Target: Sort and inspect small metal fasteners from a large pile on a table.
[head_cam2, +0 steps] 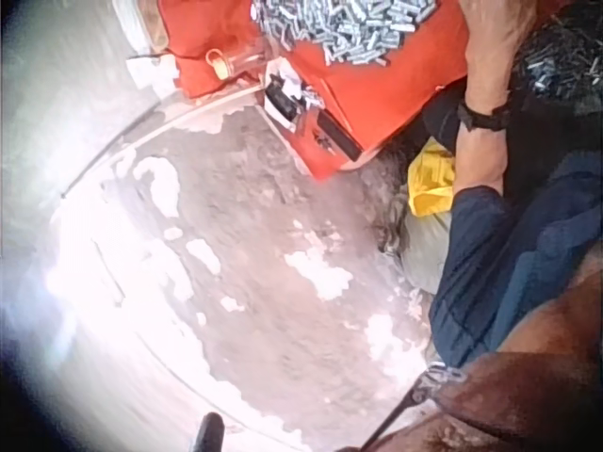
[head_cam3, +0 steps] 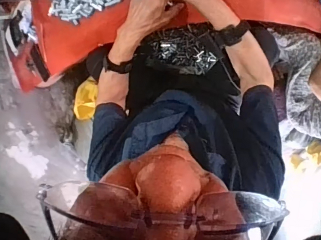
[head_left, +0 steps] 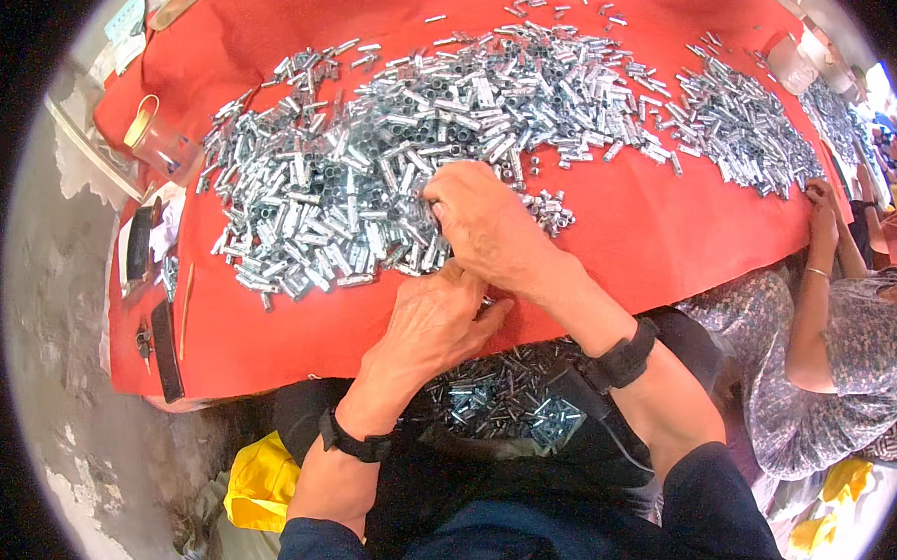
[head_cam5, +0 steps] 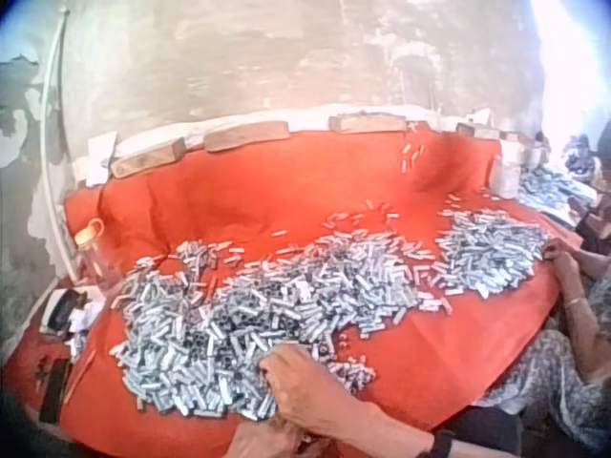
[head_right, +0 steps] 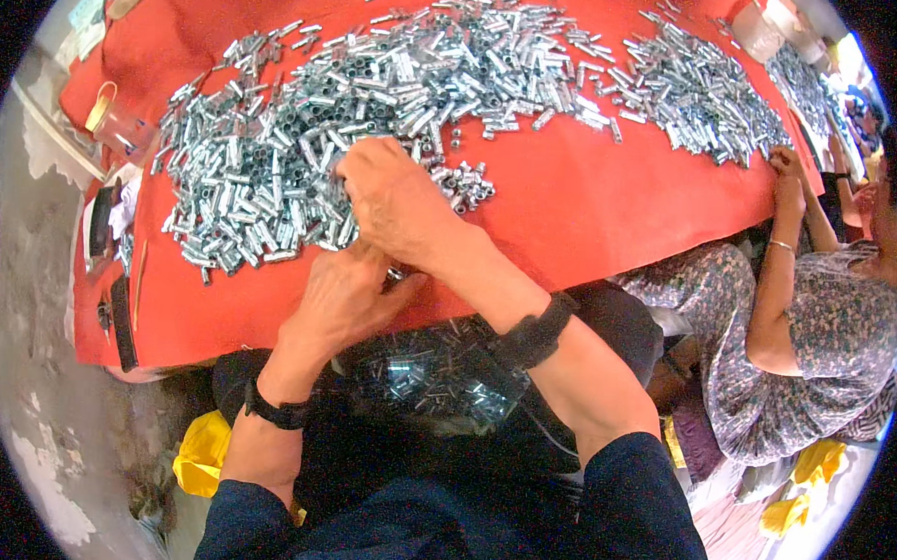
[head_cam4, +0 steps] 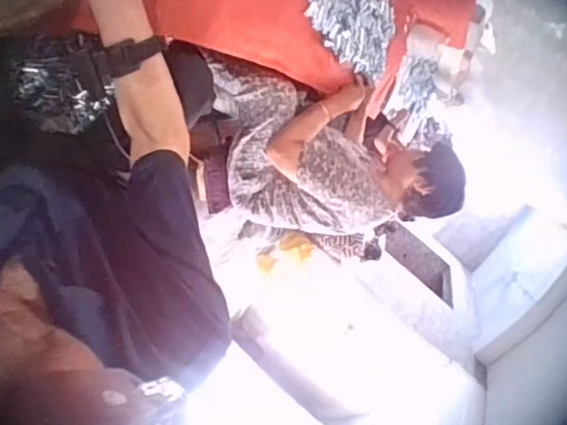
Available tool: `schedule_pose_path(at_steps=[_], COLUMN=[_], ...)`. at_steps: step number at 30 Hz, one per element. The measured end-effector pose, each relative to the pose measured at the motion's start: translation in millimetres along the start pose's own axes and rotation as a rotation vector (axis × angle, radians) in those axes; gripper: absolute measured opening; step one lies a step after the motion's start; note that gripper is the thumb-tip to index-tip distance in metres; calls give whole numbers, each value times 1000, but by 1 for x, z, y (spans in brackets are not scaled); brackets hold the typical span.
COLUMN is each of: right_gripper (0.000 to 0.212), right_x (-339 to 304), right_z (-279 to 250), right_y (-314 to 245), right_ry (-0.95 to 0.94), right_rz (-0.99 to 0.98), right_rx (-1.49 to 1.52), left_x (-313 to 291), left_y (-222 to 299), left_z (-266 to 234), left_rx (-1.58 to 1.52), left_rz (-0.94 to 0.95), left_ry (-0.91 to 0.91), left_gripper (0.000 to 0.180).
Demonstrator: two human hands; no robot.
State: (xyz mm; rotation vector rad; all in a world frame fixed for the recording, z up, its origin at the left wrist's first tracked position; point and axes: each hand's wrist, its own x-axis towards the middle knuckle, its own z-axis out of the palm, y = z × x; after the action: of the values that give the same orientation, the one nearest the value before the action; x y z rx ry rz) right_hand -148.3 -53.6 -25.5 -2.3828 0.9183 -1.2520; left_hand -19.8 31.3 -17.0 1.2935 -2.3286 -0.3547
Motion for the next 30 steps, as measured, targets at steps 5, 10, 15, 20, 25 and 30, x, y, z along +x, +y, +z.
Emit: schedule_pose_path(at_steps=[5,10,15,20,25,30], right_gripper=[22,16,8,7,8,9], right_x=[1,-7,-37,-52,-54,-62], right_z=[-22,-50,-71,-71,-75,-84], right_y=[-15,-9,-11,-20,-30,-23], right_ry=[-187,148,77,55,73,11], right_rz=[104,-15,357,307,330,406], right_rx=[248,191,36,3,33,-49], left_x=[-5,0,-1,3,0,-9], left_y=[-8,-3,-2,-1,3,16], left_z=[4,-4,-3,-1,-3,-25], left_rx=[-50,-217,-314,-267,-291,-134], left_rz=[-17,-63,-36,100,32,136], left_ry=[-2,51,110,188,150,-280], left_gripper=[33,31,31,26,26,33])
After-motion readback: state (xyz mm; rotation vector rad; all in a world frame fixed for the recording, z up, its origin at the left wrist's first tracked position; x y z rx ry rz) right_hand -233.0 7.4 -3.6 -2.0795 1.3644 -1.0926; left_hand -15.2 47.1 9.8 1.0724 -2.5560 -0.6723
